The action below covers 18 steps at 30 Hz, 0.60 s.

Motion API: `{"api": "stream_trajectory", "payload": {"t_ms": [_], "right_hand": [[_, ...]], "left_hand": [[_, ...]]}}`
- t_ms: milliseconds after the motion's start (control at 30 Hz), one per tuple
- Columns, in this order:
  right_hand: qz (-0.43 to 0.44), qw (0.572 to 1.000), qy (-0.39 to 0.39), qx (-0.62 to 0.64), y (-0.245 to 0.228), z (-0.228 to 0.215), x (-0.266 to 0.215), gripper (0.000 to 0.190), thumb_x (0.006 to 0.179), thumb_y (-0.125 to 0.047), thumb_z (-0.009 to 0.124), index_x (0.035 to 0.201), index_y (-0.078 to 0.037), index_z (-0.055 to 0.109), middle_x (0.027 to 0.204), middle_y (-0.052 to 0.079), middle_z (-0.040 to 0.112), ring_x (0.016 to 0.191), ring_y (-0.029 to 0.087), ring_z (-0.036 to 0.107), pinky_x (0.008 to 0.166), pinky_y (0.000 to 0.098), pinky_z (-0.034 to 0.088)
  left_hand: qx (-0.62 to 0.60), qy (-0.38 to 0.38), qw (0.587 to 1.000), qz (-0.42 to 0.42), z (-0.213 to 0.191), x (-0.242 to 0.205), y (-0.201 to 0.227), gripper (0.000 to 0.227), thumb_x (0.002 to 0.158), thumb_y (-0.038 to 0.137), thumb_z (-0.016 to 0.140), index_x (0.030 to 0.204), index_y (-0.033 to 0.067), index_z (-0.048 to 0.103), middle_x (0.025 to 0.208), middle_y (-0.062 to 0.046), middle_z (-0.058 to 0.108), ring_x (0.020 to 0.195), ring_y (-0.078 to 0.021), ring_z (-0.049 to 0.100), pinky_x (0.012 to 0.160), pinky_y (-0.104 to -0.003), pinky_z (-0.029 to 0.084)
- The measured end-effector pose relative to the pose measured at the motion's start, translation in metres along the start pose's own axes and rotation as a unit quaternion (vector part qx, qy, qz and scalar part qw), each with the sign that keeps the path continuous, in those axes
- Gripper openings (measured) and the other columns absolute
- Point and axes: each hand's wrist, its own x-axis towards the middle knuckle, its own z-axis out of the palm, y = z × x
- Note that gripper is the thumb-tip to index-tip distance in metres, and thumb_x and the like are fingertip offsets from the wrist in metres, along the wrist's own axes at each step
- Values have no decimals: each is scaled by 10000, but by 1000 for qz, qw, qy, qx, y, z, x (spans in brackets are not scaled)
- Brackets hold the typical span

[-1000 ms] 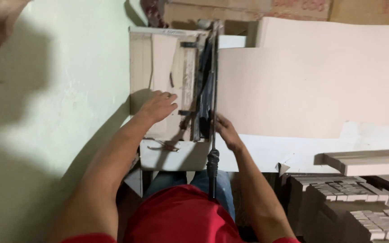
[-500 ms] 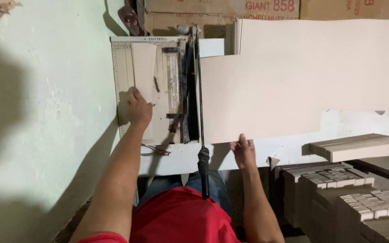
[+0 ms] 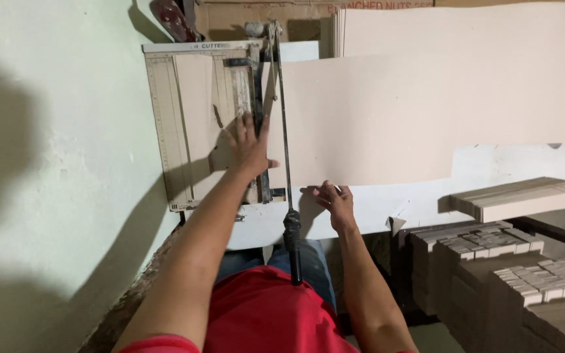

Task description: The person operates a manual guillotine paper cutter to slice a large sheet of cardboard. They repeatedly align the cardboard against the guide, pull down the lever to cut, and then remove the cut piece to repeat the process.

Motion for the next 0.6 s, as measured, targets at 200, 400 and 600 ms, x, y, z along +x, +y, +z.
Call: {"api": "stream_trajectory", "payload": {"t_ms": [200,400,600], "right_hand": [[32,922,-89,-374,-36,20,-42,472,1030,-517,578,963,-84,752,730,103,769,651,214,780,560,337,657],[-88,782,-154,-598,-96,83,-198,984,871,-671,560,1612,-137,193,1004,313,743,946,511,733,780,603,591],[-172,778,-55,-602,48,70,-109,657,982,-212,498,1564,-65,231,913,258,750,800,436,760,667,531,616]], "left_hand": [[166,-59,982,-61,24,14,18,1042,806,244,846,1620,86,216,1637,-287,-110,1500,-513,-94,1121,-797,119],[224,-80,969,-72,24,19,20,1044,832,298,813,1629,118,164,1635,-283,-114,1501,-507,-83,1137,-761,201],[162,-81,982,-57,25,26,14,1167,804,224,848,1635,127,34,1626,-310,-62,1489,-537,-55,1102,-813,173]]}}
